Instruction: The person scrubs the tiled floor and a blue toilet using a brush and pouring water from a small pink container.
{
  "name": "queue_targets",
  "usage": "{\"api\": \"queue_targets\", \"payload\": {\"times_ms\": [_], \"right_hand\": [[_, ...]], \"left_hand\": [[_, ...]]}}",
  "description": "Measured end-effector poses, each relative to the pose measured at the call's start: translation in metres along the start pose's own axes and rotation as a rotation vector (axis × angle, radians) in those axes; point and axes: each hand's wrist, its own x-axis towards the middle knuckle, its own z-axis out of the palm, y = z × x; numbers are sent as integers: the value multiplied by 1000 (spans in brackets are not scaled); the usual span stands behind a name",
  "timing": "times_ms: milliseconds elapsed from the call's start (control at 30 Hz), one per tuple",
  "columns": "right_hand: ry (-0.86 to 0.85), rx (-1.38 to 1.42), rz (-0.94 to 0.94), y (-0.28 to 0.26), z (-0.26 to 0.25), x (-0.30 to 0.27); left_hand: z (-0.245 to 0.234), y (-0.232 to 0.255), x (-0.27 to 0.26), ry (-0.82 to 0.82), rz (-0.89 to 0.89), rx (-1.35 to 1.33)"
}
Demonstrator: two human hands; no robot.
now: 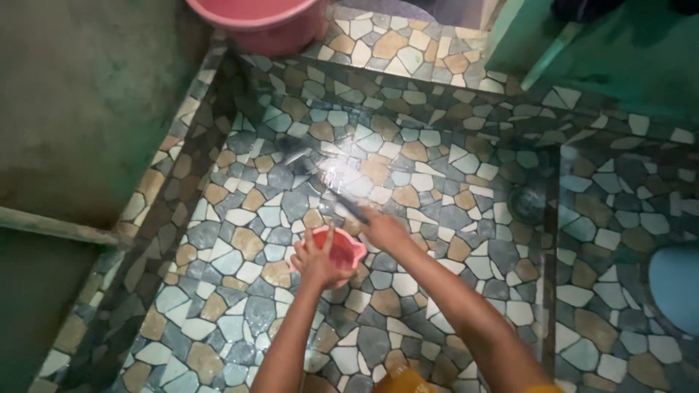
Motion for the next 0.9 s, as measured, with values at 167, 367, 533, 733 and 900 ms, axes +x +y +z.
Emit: {"api": "queue_targets", "payload": {"times_ms": [167,367,533,733,900], "right_hand": [[-190,-204,274,25,-48,13],[158,111,819,154,-71,-125],[133,-249,442,112,-14,-72],[-215,-138,-6,-51,1,-12],[-271,-570,-318,-28,-16,39]], "left_hand": [[0,-19,-20,-29,-27,19],[1,-23,-30,28,-2,-26],[-4,-16,-37,91,10,-68],[-7,-34,-60,58,-99,-135],[-19,-77,-71,29,-116,-99]]}}
